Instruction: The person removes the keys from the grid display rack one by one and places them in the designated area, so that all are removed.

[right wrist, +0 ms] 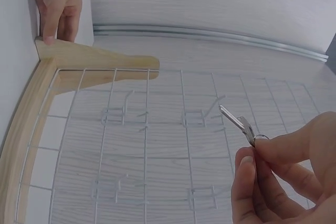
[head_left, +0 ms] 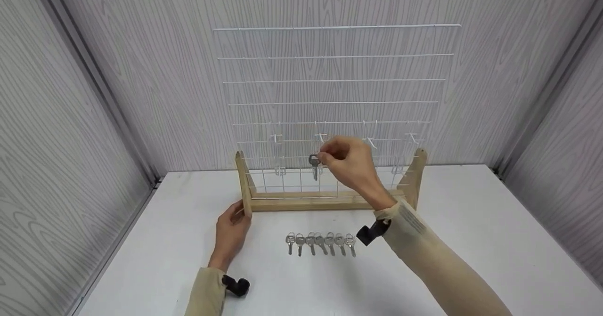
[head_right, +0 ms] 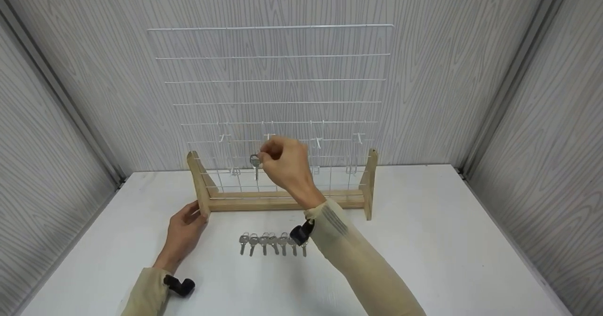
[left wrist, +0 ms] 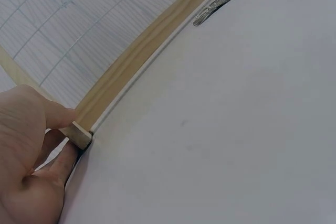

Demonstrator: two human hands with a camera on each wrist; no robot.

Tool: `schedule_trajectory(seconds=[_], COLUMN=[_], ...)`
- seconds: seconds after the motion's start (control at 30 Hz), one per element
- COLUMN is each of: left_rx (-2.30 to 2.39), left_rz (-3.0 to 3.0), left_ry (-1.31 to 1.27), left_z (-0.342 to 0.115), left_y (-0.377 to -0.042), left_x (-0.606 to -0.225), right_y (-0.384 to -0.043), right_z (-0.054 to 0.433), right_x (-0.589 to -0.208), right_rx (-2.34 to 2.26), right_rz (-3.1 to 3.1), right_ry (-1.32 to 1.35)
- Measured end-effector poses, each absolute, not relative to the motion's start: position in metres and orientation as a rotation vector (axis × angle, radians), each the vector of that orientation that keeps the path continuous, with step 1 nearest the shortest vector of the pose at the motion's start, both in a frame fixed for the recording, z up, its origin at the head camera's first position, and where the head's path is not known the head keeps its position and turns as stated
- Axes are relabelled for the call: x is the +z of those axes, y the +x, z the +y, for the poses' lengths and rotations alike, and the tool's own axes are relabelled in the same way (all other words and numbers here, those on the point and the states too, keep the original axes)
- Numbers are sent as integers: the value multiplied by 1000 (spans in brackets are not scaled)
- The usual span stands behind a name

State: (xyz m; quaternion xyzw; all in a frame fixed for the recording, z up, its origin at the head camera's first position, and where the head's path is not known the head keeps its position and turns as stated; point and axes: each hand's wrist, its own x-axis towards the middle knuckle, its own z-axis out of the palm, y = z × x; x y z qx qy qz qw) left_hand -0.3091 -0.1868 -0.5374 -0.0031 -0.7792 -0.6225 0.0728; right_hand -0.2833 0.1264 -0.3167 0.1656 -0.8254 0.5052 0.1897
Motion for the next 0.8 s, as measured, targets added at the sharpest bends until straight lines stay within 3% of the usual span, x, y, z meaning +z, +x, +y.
schedule_trajectory(seconds=[0.8], left_rx=[-1907], left_rz=[-2268], left_ry=[-70], left_z=[-188], left_y=[-308], left_x=[-536], right_y=[-272], right_z=[181], right_x=[-357], right_rx=[1436], right_rz=[-2367], right_ry=[369])
